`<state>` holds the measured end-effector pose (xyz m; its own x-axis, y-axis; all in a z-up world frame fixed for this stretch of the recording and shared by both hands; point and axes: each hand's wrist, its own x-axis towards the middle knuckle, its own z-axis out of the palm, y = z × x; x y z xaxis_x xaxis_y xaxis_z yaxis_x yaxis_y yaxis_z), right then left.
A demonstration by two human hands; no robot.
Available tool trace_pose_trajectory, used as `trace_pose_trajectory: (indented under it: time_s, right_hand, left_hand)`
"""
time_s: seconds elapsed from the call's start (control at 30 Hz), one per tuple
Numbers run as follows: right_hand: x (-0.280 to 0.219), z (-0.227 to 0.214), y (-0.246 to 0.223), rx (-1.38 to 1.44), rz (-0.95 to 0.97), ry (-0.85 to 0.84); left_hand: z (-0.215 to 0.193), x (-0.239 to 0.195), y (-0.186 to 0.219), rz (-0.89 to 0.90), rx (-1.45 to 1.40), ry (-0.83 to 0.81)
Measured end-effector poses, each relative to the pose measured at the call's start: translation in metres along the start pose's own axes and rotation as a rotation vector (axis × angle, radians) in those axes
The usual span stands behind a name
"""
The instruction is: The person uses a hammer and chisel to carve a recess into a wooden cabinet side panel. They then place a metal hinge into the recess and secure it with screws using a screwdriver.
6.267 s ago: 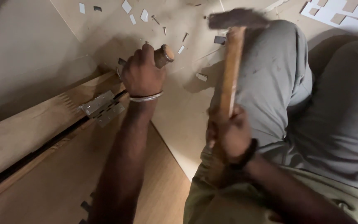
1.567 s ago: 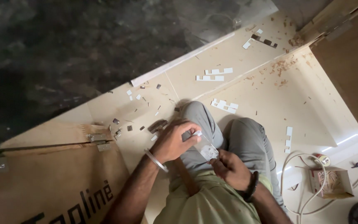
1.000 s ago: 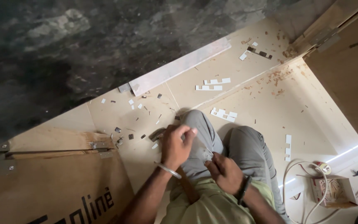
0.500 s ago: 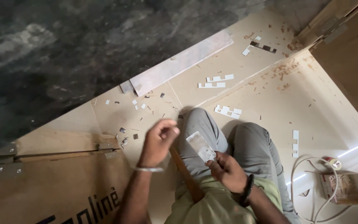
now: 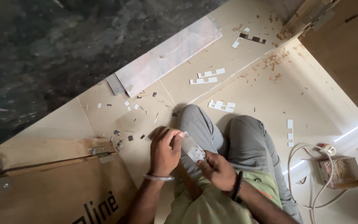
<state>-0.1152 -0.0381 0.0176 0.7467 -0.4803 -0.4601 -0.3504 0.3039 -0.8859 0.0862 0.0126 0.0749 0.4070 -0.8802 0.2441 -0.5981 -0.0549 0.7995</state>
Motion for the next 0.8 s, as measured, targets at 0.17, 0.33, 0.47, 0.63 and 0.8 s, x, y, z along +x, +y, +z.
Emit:
trace_pose_trajectory:
  time_s: [0.17, 0.33, 0.47, 0.63, 0.8]
  right_hand:
    - [0.0, 0.006, -0.002, 0.052, -0.016, -0.015]
    - [-0.003, 0.003, 0.003, 0.021, -0.064, -0.046]
    - [0.0, -0.003, 0.003, 0.046, -0.082, -0.012]
    - [-0.003, -0.006, -0.008, 0.036, -0.016, 0.037]
    - [-0.001, -0.009, -0.001, -0.194, -0.131, 0.147]
  left_hand:
    - [0.005, 0.004, -0.027, -0.043, 0.225, 0.218]
    - [-0.027, 0.019, -0.064, -0.413, 0.227, 0.275]
    - [-0.032, 0.017, -0.061, -0.42, -0.003, 0.076]
    - [-0.022, 0.014, -0.035, -0.227, -0.116, 0.001]
    - [-0.022, 0.014, -0.039, -0.27, 0.052, 0.049]
